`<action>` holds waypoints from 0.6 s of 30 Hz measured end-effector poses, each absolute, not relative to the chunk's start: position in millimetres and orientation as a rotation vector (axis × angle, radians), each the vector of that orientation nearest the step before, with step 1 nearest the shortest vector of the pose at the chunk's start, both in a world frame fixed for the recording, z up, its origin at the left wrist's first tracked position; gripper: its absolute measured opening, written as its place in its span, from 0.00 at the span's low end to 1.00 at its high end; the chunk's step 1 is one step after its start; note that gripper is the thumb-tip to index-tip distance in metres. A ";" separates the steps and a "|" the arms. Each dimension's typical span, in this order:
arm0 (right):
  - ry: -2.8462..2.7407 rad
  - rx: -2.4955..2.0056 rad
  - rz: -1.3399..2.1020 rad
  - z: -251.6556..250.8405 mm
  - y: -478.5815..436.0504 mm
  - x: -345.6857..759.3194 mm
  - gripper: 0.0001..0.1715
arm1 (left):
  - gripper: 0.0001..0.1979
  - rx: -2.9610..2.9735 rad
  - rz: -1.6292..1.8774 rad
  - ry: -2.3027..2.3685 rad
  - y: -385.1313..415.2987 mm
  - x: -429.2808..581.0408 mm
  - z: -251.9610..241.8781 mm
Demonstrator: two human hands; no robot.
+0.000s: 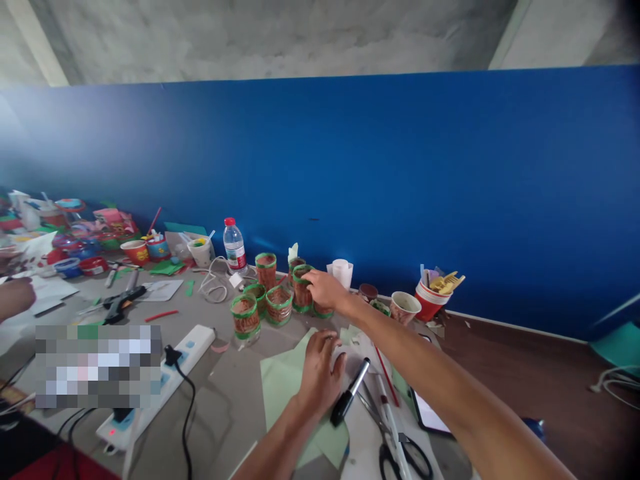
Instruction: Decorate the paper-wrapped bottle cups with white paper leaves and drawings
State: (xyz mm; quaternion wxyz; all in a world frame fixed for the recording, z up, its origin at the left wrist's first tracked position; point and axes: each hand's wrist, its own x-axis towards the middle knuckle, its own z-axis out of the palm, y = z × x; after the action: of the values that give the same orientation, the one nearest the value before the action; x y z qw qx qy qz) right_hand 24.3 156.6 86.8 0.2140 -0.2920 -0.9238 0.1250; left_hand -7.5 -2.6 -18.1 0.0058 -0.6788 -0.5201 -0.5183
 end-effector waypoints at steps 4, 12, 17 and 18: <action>-2.503 -0.795 0.372 101.0 155.3 27.5 0.18 | 0.11 -2.096 -1.645 -1.585 -1.9 -7.1 -17.7; -2.232 -0.806 0.562 148.2 143.3 67.7 0.14 | 0.10 -2.037 -1.828 -1.674 1.5 -9.6 -18.1; -1.999 -0.861 0.768 155.2 140.0 111.6 0.32 | 0.09 -1.672 -2.360 -1.997 3.5 -14.5 -11.1; -1.961 -0.873 0.807 152.9 139.0 119.9 0.34 | 0.09 -1.583 -2.457 -2.088 3.9 -15.7 -8.5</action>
State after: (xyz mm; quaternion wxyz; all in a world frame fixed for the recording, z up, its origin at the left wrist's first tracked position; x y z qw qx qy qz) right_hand 119.9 139.0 152.9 0.4114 -0.3470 -0.7794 0.3207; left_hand -15.7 3.9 -8.5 -0.2232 -0.4297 -0.5665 -0.6668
